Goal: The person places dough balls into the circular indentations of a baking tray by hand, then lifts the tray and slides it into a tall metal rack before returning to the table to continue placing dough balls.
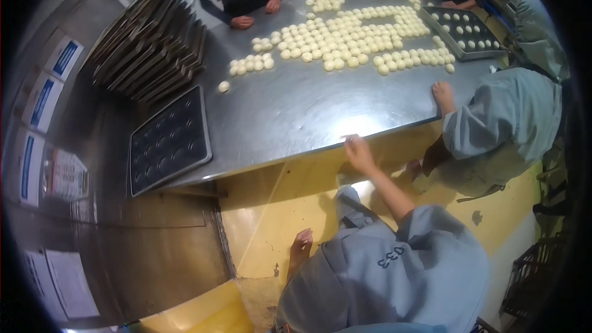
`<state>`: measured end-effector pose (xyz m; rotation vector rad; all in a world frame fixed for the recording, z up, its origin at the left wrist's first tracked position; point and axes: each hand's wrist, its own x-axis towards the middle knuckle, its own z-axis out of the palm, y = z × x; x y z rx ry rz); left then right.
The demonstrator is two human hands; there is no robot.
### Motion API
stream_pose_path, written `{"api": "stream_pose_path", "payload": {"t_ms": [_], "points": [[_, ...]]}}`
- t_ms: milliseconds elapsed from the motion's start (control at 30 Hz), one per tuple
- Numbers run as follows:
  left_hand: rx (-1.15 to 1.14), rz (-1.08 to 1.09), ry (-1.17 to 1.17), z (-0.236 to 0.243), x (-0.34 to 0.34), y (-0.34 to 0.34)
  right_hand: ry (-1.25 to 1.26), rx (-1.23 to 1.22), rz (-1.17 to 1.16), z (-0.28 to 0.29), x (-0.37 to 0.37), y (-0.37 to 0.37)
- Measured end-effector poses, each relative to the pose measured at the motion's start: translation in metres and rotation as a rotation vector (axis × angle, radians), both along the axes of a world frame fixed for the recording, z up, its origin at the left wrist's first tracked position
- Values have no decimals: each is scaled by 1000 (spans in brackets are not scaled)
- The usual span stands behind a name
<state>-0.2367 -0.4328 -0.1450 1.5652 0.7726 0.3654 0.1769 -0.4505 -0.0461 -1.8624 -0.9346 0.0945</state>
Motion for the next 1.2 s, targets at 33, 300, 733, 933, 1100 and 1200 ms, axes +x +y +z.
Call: {"api": "stream_pose_path", "payload": {"t_ms": [33,300,733,933,1100,1200], "points": [[33,-38,24,28,30,17,81,122,-2,-7,40,22],[317,-140,172,173,225,137,-613,-155,-14,34,240,162],[-339,303,-420,188,394,239,829,157,261,126,100,216],[417,-16,299,157,291,298,838,148,-88,97,101,179],[980,340,542,118,252,391,-266,-646,207,16,170,157],[755,258,266,78,320,361,-203,-392,95,16,116,245]]}}
